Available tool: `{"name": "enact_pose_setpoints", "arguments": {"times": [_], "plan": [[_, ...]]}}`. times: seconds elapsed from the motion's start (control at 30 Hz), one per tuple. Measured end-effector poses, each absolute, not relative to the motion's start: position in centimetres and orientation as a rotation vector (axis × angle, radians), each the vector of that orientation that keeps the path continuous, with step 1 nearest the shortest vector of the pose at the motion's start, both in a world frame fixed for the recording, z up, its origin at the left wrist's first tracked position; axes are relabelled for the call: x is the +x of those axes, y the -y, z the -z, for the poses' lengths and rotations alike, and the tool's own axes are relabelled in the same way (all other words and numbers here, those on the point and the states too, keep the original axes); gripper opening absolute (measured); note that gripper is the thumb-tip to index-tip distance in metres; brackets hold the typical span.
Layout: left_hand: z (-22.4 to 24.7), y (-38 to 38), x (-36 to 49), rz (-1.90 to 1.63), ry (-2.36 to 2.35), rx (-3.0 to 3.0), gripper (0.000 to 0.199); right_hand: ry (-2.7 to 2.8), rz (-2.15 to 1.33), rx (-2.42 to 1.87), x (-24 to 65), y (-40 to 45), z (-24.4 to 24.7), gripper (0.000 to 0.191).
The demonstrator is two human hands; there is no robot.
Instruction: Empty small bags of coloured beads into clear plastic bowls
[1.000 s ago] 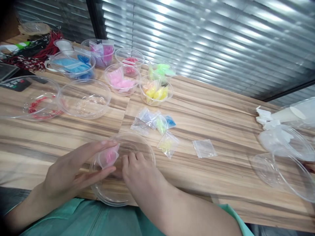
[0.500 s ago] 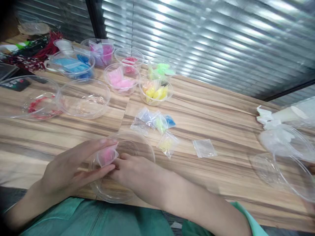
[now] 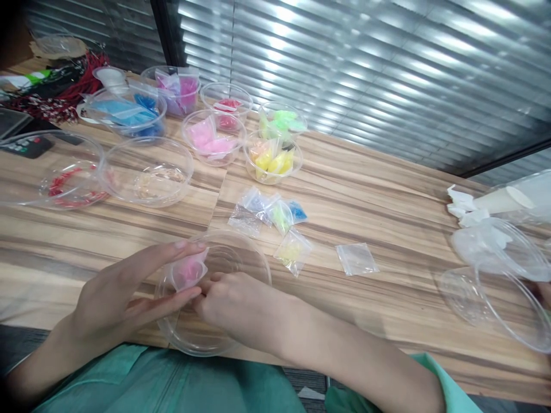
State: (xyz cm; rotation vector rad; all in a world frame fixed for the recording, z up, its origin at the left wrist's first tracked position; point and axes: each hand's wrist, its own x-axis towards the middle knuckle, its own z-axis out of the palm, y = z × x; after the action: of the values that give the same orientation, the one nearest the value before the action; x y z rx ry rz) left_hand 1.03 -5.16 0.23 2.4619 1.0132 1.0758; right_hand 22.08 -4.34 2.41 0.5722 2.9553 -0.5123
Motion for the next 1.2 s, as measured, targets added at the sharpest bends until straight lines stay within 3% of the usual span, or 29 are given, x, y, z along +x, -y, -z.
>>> {"name": "enact_pose_setpoints", "arguments": {"times": [0.13, 0.33, 0.47, 0.7, 0.77, 0.97, 1.07, 1.2], "plan": [[0.1, 5.2, 0.7, -1.045, -1.054, 2.452, 0.072, -3.016, 0.487, 0.666, 21.9, 4.3, -2.2, 0.026], [0.5, 5.2, 0.4, -0.881, -1.145, 2.408, 0.072, -3.067, 0.452, 1.334, 22.8, 4.3, -2.0, 0.026], [0.0, 5.2, 0.4, -0.823, -1.153, 2.358, 0.069, -3.108, 0.613, 1.433, 23.3, 4.5, -2.8, 0.033], [-0.8, 5.1, 0.8, -0.836, -1.110, 2.295, 0.073, -3.292, 1.046, 1.236, 22.2, 4.2, -5.1, 0.024], [-0.8, 5.0, 0.9, -0.854, -1.101, 2.272, 0.073, -3.322, 0.888, 1.159, 21.9, 4.2, -5.5, 0.024], [-0.6, 4.6, 1.0, -0.864, -1.086, 2.315, 0.072, -3.227, -0.086, 0.946, 21.0, 4.9, -6.4, 0.023], [-0.5, 4.5, 0.9, -0.892, -1.068, 2.328, 0.071, -3.213, -0.085, 0.918, 20.8, 4.8, -6.8, 0.024], [-0.6, 4.7, 0.8, -0.887, -1.074, 2.327, 0.071, -3.264, 0.288, 0.975, 20.9, 4.3, -6.9, 0.026]]}}
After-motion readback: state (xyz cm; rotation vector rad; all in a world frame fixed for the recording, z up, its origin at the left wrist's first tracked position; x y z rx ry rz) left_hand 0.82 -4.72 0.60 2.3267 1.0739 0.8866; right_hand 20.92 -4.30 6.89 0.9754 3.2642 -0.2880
